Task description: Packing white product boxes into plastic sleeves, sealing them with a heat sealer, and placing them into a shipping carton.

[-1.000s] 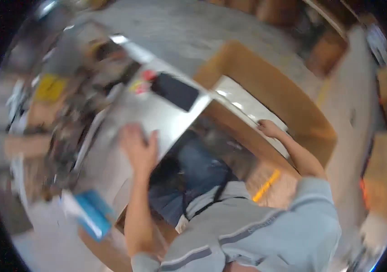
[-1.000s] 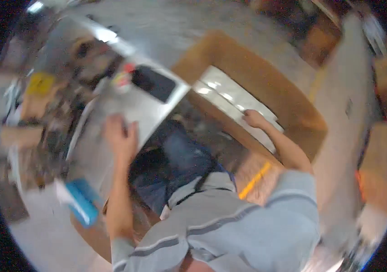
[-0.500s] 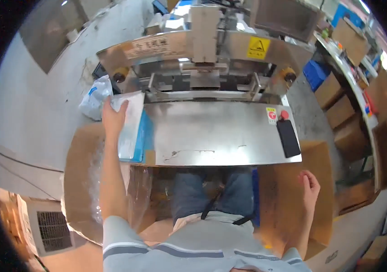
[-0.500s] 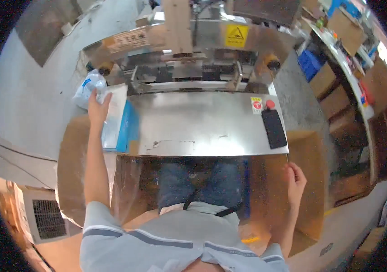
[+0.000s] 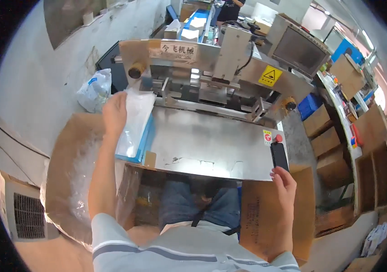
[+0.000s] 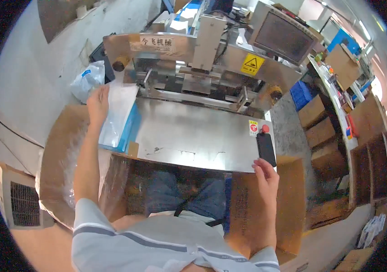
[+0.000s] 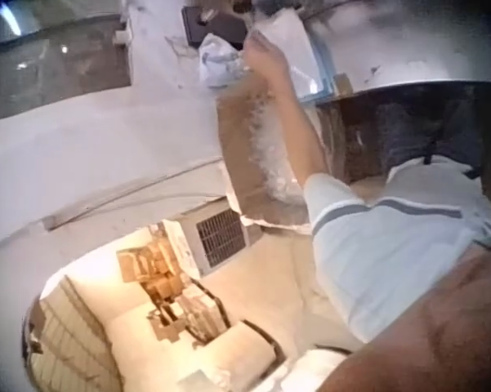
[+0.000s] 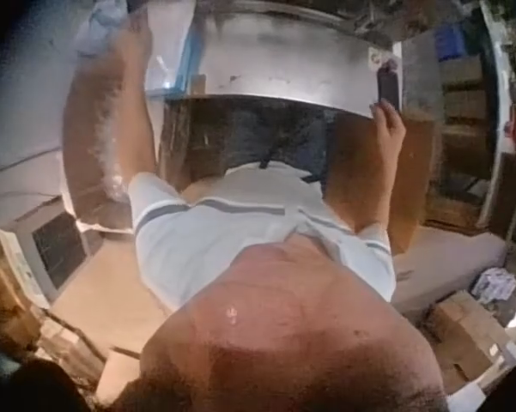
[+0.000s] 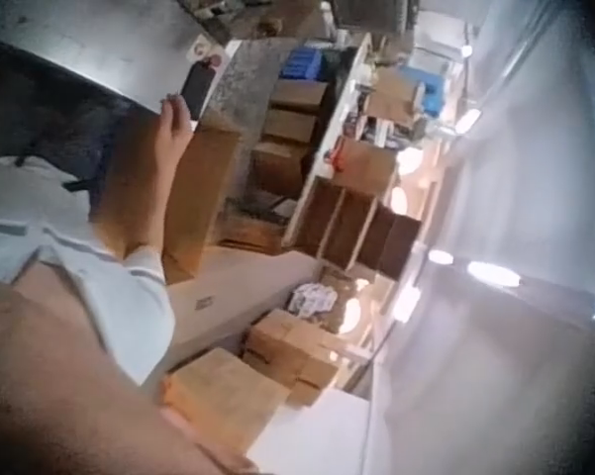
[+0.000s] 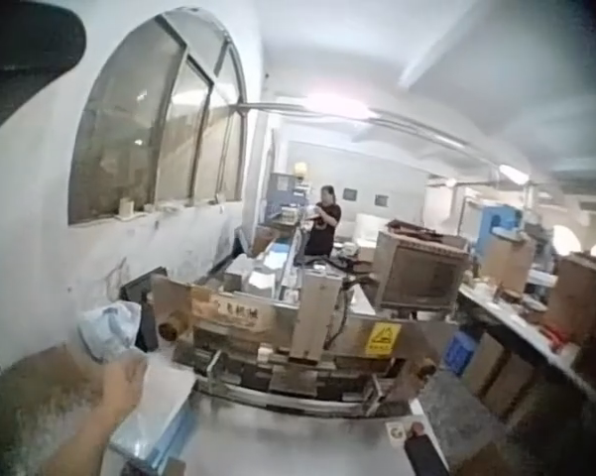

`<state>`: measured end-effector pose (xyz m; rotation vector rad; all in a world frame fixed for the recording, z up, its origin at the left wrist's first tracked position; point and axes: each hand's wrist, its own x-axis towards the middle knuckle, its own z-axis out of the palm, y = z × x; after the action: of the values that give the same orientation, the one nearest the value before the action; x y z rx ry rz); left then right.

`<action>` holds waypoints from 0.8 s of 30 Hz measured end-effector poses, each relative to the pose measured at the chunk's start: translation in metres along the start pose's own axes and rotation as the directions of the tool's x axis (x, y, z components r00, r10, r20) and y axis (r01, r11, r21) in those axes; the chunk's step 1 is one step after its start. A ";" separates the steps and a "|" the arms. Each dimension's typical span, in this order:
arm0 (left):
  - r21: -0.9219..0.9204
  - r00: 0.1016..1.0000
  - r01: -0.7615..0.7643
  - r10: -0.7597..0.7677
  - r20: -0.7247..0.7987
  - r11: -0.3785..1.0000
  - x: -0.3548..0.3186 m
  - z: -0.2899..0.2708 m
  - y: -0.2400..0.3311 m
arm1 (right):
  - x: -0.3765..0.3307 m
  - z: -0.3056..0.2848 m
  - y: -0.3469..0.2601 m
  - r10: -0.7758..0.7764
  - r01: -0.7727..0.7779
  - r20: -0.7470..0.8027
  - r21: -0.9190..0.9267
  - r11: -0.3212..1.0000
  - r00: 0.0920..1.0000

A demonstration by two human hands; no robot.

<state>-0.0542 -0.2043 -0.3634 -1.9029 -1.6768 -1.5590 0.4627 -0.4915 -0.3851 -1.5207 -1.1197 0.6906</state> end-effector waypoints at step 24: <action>-0.118 0.237 0.827 -0.151 0.960 0.550 -0.193 0.001 0.201 | 0.006 0.100 -0.045 -0.633 0.702 0.326 -0.167 0.692 0.702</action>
<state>0.1411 -0.3967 -0.4135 -3.1762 -2.7870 -1.4685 0.3646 -0.4452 -0.3672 -1.1135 -1.9036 0.1982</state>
